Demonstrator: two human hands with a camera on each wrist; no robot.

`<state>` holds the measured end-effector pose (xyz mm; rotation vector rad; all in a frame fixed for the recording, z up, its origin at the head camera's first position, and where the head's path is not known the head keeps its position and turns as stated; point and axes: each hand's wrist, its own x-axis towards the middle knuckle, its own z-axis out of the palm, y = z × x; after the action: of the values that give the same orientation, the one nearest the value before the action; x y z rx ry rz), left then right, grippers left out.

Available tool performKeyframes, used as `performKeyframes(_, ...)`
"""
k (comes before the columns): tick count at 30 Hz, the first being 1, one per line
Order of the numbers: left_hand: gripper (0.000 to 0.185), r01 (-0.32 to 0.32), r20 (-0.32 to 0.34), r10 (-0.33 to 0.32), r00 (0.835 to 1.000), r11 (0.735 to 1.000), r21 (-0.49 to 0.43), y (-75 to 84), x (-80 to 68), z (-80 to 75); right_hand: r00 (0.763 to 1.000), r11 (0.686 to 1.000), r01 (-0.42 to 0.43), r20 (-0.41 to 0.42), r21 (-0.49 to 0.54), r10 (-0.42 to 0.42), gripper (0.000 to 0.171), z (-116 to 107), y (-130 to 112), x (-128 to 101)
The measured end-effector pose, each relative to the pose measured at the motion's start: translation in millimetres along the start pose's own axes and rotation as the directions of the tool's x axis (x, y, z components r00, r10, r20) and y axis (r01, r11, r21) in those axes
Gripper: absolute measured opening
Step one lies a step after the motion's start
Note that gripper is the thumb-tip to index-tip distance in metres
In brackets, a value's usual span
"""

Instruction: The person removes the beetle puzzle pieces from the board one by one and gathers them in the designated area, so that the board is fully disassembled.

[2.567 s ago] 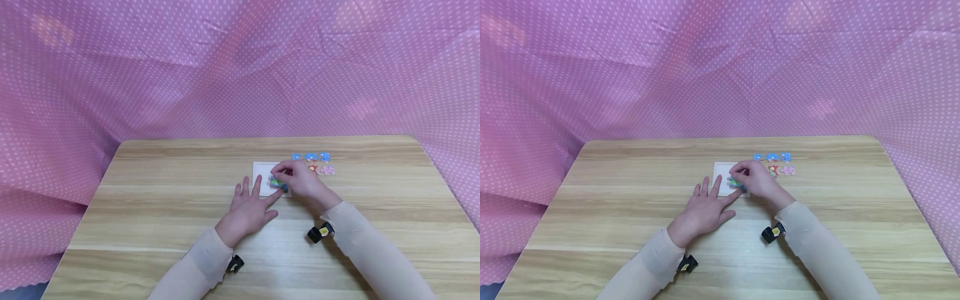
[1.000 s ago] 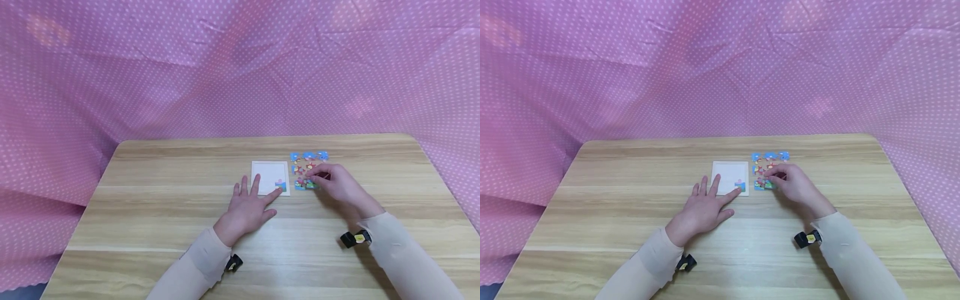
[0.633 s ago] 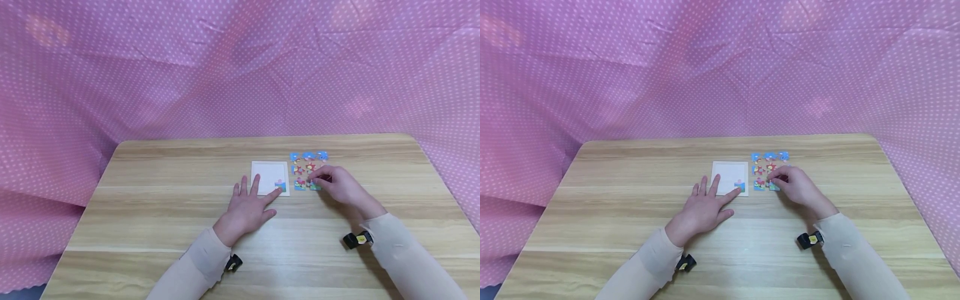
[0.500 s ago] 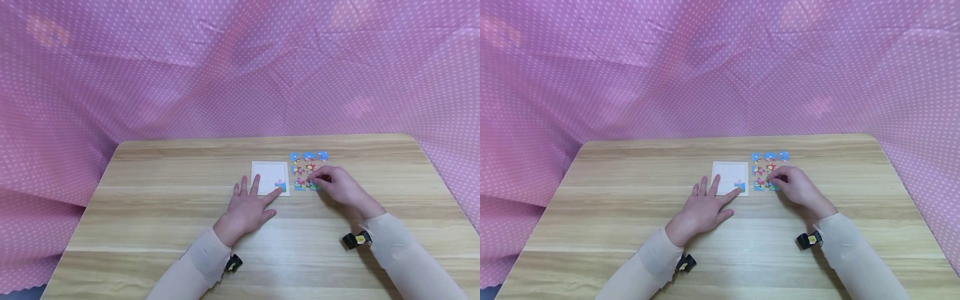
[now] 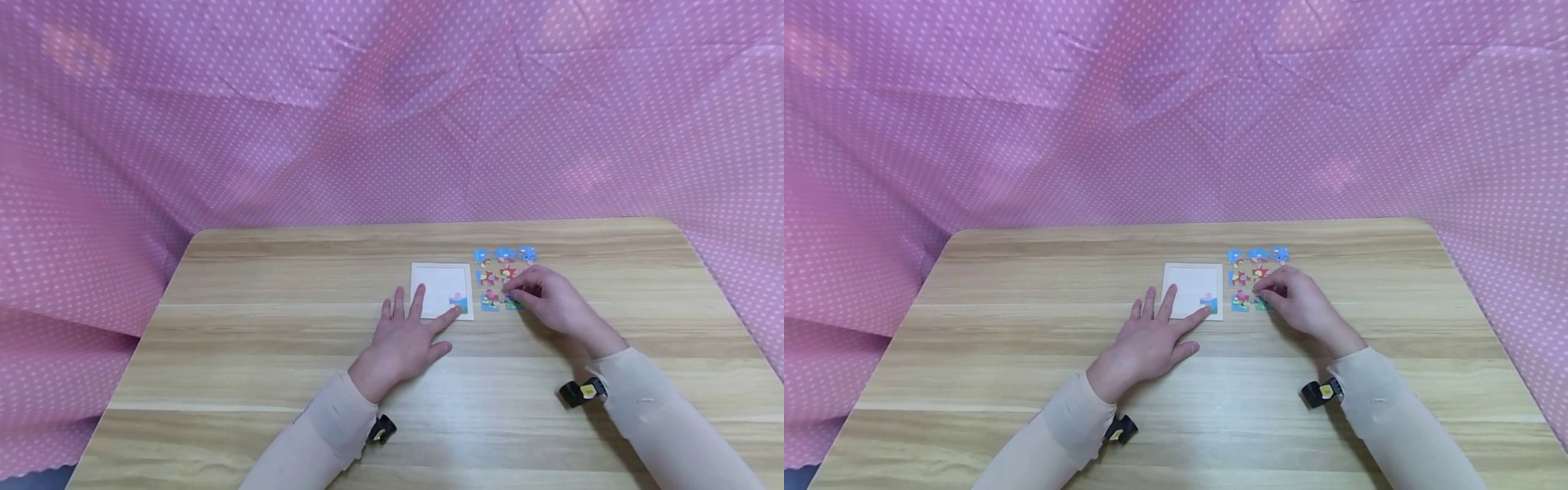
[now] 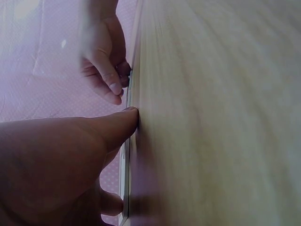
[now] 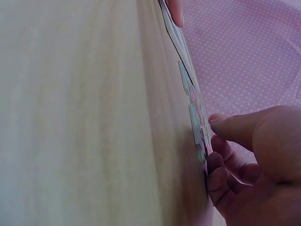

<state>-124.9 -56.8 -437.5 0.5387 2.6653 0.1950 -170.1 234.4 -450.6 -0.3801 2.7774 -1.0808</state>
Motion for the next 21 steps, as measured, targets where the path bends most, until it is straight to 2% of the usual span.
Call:
performKeyframes(13,0.058,0.007,0.012,-0.007,1.000,1.000,-0.010,0.6,1.7,-1.2,1.000,1.000,-0.005,0.026,-0.013,0.006,0.017,2.3,3.4,-4.2)
performKeyframes(21,0.058,0.008,0.015,-0.008,1.000,1.000,-0.008,0.2,1.8,-1.8,0.999,0.999,0.034,0.024,-0.021,-0.033,0.017,0.9,6.5,-4.0)
